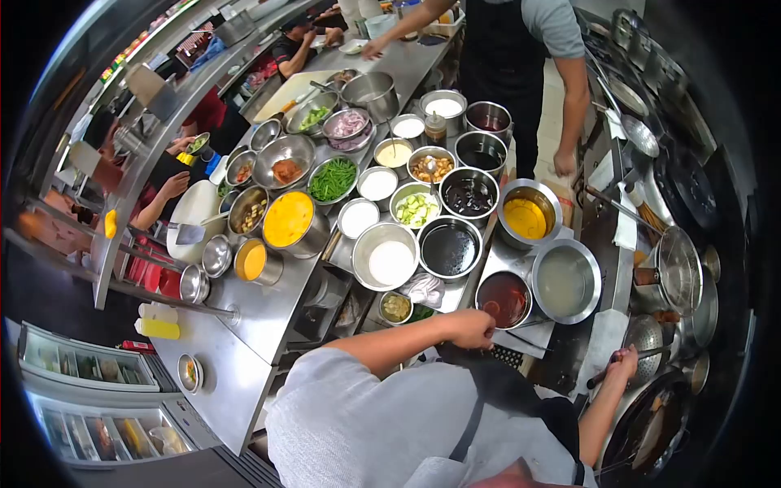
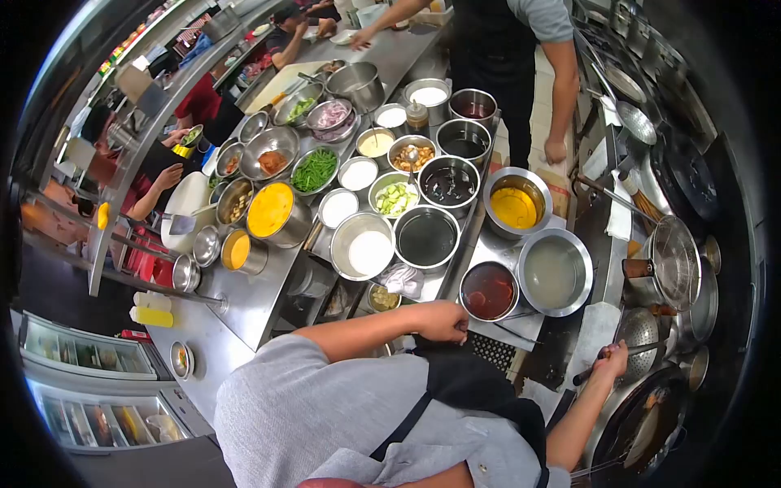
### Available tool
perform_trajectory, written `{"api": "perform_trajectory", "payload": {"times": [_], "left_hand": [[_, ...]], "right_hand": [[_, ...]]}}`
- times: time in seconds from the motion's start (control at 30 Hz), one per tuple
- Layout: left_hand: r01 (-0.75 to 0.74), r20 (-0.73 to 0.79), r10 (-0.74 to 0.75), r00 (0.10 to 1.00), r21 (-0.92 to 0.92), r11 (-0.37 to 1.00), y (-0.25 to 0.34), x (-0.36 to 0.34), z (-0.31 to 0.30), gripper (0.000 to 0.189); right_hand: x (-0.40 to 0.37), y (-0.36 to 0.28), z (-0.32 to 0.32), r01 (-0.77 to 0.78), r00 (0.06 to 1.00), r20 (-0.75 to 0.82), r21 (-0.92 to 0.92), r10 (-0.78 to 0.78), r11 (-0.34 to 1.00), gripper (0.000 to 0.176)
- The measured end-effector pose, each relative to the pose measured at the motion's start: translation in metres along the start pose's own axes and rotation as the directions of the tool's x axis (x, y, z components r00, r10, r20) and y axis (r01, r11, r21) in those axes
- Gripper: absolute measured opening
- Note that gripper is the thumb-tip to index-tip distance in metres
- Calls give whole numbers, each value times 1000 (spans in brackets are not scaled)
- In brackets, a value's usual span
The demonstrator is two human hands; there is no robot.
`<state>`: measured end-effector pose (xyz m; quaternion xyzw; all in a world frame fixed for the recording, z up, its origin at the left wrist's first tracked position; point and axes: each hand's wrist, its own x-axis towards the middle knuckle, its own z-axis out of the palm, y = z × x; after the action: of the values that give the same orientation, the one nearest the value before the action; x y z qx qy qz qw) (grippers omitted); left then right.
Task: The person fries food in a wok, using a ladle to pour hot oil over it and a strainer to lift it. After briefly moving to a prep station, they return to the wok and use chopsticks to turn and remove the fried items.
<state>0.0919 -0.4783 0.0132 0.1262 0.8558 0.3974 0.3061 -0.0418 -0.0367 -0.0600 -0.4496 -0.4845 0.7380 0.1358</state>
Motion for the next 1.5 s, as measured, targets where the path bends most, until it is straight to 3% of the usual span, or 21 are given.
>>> {"api": "perform_trajectory", "payload": {"times": [0.1,0.13,0.2,0.3,0.33,0.4,0.43,0.53,0.6,0.7,0.87,1.0,1.03,1.07,1.1,1.13,1.2,1.27,1.4,1.43,1.5], "left_hand": [[-94,-49,97,994,45,995,-1,14,-15,25],[-55,30,53,998,76,996,4,17,-22,29],[-60,56,56,997,79,995,6,25,-28,30],[-109,31,106,994,108,988,7,36,-19,32],[-105,41,100,994,127,986,11,41,-17,34],[-73,89,62,994,128,989,21,46,-12,37],[-87,121,71,990,131,988,24,50,-9,38],[-159,127,139,982,157,975,30,62,8,36],[-64,202,35,979,139,988,58,63,9,32],[-254,155,235,959,113,961,50,66,22,30],[-64,173,49,984,78,995,43,68,33,32],[-156,212,121,970,156,975,50,77,46,38],[-175,231,122,965,223,959,62,81,48,38],[-175,280,125,952,162,971,91,77,42,41],[-199,339,158,927,92,976,90,88,48,41],[-272,325,231,917,86,958,100,94,54,36],[-400,243,378,893,49,915,115,117,89,30],[-477,335,431,838,65,877,139,137,131,32],[-828,424,732,533,81,555,194,188,275,27],[-840,444,737,510,71,538,203,204,316,27],[-804,670,531,519,171,570,221,216,384,27]], "right_hand": [[-20,9,-28,70,995,69,-29,-68,997,24],[-34,13,-37,72,996,57,-35,-70,997,24],[-90,14,-51,310,950,87,-126,-300,943,19],[-142,4,-74,373,928,44,-150,-371,915,16],[-167,-11,-74,322,947,48,-171,-318,931,13],[-124,-6,-126,307,937,143,91,-318,947,12],[-142,-16,-112,346,938,23,-42,-345,937,15],[-150,-33,-106,285,958,31,33,-286,958,23],[-147,-39,-107,377,919,-66,-141,-388,916,20],[-139,-44,-119,252,963,-92,-7,-251,968,14],[-146,-56,-148,258,958,-105,-74,-265,963,11],[-175,-69,-176,317,887,-259,-259,-382,912,13],[-162,-63,-196,350,915,-182,-92,-361,932,21],[-157,-62,-211,344,906,-204,-156,-371,926,23],[-142,-57,-231,377,921,-101,-24,-377,926,20],[-154,-69,-224,242,963,-123,15,-239,970,25],[-135,-73,-253,280,956,-83,-25,-282,960,32],[-135,-83,-267,328,918,-153,-229,-367,917,30],[-137,-83,-286,344,901,-200,-214,-386,914,28],[-131,-79,-300,366,902,-184,-152,-390,918,28],[-138,-79,-309,367,913,-177,-40,-368,929,28]]}}
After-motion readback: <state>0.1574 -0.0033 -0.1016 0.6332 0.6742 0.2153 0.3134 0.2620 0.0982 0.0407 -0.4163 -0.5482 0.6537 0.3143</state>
